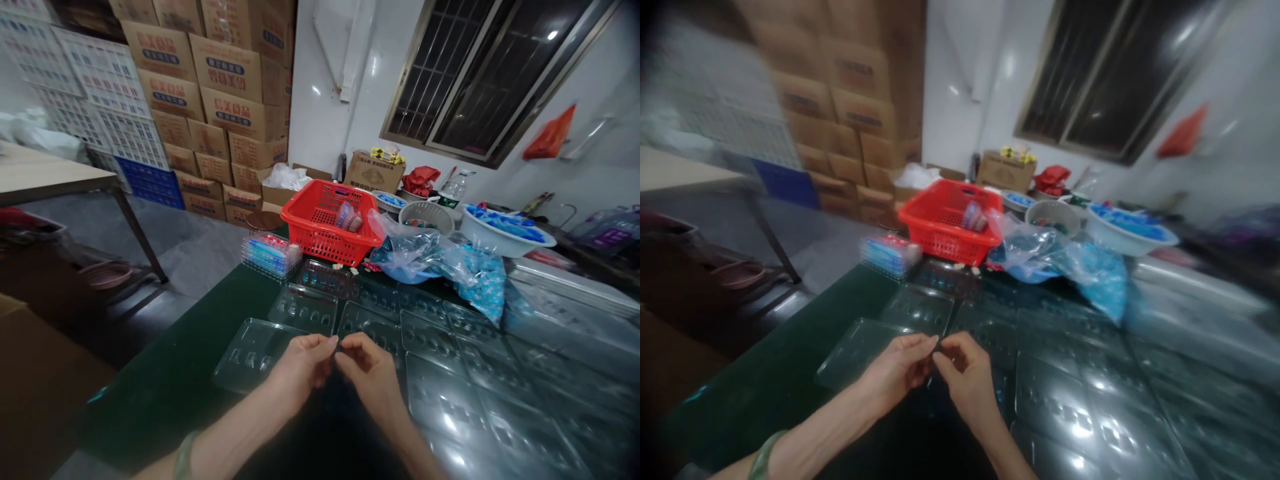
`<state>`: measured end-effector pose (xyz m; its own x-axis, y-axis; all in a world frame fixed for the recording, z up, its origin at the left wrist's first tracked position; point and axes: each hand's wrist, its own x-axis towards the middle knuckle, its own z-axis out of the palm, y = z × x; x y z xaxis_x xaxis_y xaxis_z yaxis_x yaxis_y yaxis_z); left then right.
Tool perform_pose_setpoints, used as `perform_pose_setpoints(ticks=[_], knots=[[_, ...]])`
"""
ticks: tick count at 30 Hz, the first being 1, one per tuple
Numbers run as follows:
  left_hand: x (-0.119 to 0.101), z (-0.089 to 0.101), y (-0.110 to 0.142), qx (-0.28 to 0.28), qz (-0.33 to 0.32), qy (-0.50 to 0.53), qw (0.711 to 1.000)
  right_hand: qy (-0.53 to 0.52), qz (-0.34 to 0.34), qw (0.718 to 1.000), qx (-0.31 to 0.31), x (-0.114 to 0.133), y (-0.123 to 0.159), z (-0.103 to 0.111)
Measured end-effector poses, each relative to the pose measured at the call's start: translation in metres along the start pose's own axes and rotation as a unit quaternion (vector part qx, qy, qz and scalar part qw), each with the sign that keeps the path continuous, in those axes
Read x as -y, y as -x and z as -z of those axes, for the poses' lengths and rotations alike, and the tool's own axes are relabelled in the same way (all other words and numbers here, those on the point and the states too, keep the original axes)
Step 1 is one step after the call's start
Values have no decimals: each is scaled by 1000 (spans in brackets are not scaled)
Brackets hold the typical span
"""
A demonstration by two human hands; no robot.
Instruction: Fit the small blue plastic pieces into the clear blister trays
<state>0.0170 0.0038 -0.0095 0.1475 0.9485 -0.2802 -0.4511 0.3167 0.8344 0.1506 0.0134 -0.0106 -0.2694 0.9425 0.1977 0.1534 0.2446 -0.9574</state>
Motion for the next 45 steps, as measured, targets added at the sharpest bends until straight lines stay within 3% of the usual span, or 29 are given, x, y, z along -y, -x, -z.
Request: perform_pose_setpoints(ticks=[3, 5, 10, 13, 16, 25, 36, 45], knots=[[-3, 4, -9, -16, 4, 14, 1000, 61, 12, 997, 39, -5, -12, 1], [-9, 7, -12, -23, 7, 17, 1000, 119, 31, 992, 32, -13, -31, 7], [-29, 22, -10, -48, -12, 0, 999, 279, 64, 957, -54, -48, -122, 34], [-35, 37, -5, -50, -41, -62, 996, 309, 64, 948, -49, -72, -170, 41], [-38, 49, 0, -63, -50, -118, 990, 333, 61, 940, -37, -89, -193, 39], [-44, 55, 3, -70, -62, -156, 983, 359, 60, 931, -13, -87, -190, 34], [-37, 56, -1, -58, -51, -171, 982, 312, 23, 949, 34, -90, -184, 35], [-32, 57, -5, -45, -55, -212, 975, 324, 29, 945, 28, -89, -183, 27]])
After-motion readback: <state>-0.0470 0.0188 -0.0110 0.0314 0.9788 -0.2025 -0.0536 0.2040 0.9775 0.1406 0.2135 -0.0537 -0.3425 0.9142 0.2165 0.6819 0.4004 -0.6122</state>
